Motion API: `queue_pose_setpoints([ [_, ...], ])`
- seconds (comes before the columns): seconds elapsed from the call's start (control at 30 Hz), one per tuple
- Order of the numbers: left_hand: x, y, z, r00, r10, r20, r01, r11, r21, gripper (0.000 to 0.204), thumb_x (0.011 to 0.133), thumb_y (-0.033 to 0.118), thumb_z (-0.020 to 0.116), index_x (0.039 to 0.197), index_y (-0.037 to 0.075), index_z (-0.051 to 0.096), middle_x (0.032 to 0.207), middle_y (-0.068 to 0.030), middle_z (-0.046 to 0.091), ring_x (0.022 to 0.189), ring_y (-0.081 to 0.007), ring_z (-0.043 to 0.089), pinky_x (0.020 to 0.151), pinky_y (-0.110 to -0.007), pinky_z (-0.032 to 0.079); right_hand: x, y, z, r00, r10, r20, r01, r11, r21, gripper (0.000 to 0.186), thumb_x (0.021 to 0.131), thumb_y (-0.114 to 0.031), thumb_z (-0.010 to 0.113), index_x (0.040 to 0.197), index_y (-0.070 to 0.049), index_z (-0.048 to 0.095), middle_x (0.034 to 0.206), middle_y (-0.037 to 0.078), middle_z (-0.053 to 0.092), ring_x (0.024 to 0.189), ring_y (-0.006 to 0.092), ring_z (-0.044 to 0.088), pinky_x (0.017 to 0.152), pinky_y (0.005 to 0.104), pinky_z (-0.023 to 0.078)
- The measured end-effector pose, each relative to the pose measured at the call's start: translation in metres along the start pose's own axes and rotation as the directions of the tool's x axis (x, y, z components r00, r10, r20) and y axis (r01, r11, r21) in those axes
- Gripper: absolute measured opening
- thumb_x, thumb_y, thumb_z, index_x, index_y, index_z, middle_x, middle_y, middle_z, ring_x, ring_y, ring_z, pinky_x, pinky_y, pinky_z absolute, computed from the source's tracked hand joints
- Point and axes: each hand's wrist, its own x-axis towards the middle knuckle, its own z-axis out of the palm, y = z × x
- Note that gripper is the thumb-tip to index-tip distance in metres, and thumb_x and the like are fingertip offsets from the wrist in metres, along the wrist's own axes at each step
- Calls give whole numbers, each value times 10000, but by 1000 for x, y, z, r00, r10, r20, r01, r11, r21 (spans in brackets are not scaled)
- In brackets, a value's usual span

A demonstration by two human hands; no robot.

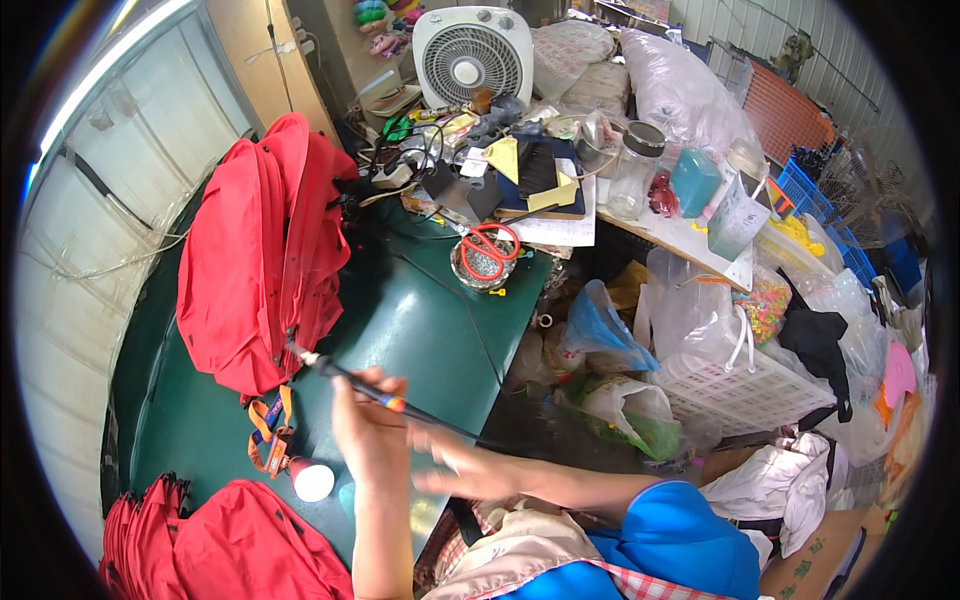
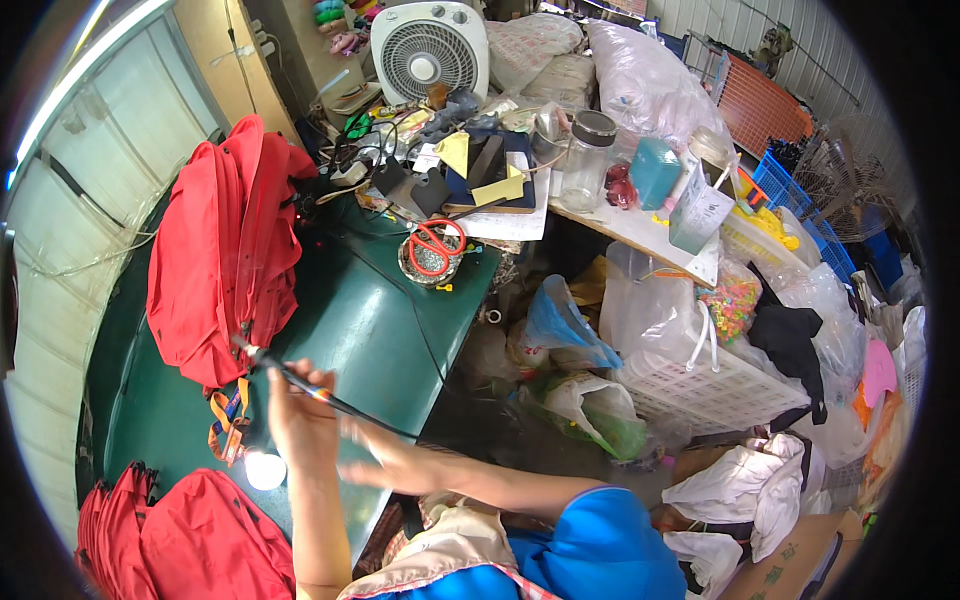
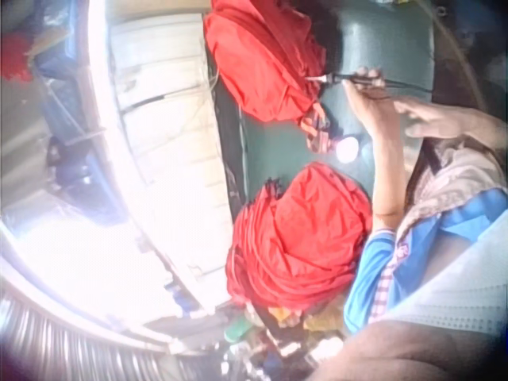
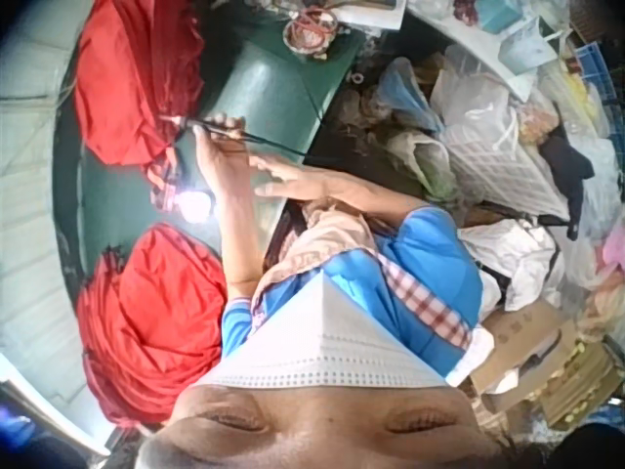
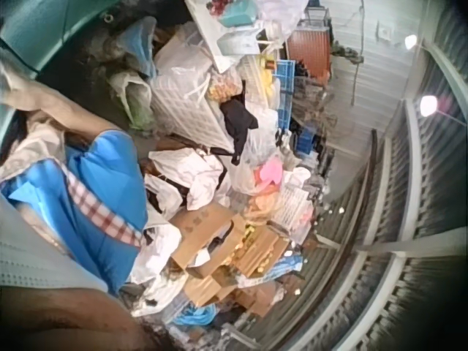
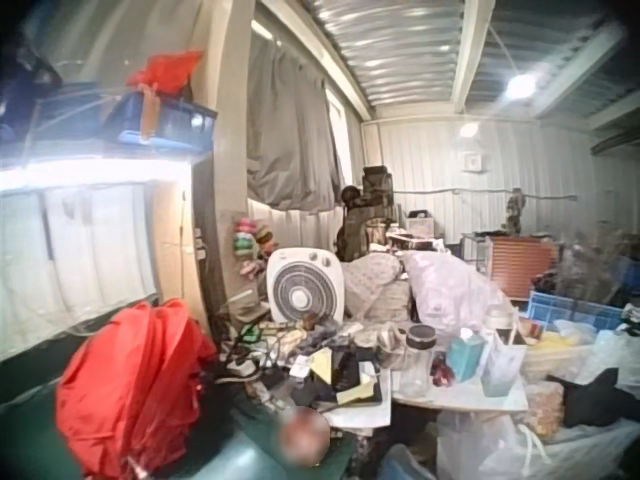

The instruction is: The person uses a soldering iron to seal seams and edges on red fabric bags, then trims excess material with scissors. The person repeatedly picks up bags from a pile, applies heat to specific seams, and places finished items aside.

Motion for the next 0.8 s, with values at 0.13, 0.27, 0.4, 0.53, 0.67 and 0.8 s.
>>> queue_pose_setpoints([
  [0.13,11,27,-36,992,125,-4,-125,991,-46,284,1054,388,540,1084,106,533,804,-5,486,649,-119,427,643,-307,364,-47,-57,-68,713,310,629,-408,913,12,424,1031,-172,581,1405,18,517,1196,187,702,962,204,727,918,355,551],
  [0.27,-7,27,-39,984,177,-35,-175,983,48,288,1054,400,538,1090,113,534,793,-1,475,628,-116,423,607,-291,343,-15,-57,-191,807,-93,-584,14,990,-138,313,991,-140,656,1252,9,568,936,71,694,851,139,685,776,272,561],
  [0.4,-12,17,-32,991,135,-15,-135,990,43,276,1060,387,525,1084,113,532,782,-9,474,609,-119,419,575,-295,338,29,-20,-358,349,-679,-646,-322,561,-763,468,859,-193,774,1246,-23,574,1030,125,665,953,260,676,853,401,542],
  [0.53,-14,19,-36,975,219,-40,-215,972,90,298,1055,399,529,1074,102,523,769,-9,475,593,-118,420,567,-292,344,95,-46,-383,439,-309,-844,-857,139,-497,860,770,-568,768,1361,-13,482,1293,225,606,1222,390,578,998,522,479],
  [0.67,-16,22,-29,960,262,-104,-249,961,125,313,1055,408,527,1062,96,512,728,-11,474,550,-118,412,530,-291,338,129,-53,-384,376,27,-926,-927,22,-375,1033,671,-614,807,1413,-7,423,1375,251,544,1271,459,532,1060,524,453],
  [0.8,-15,23,-31,962,253,-107,-236,961,146,267,1083,371,480,1086,111,541,739,8,466,560,-102,405,536,-271,331,140,-52,-400,365,46,-930,-931,27,-364,1011,632,-525,831,1411,-6,448,1375,250,546,1252,444,552,1043,468,488],
])
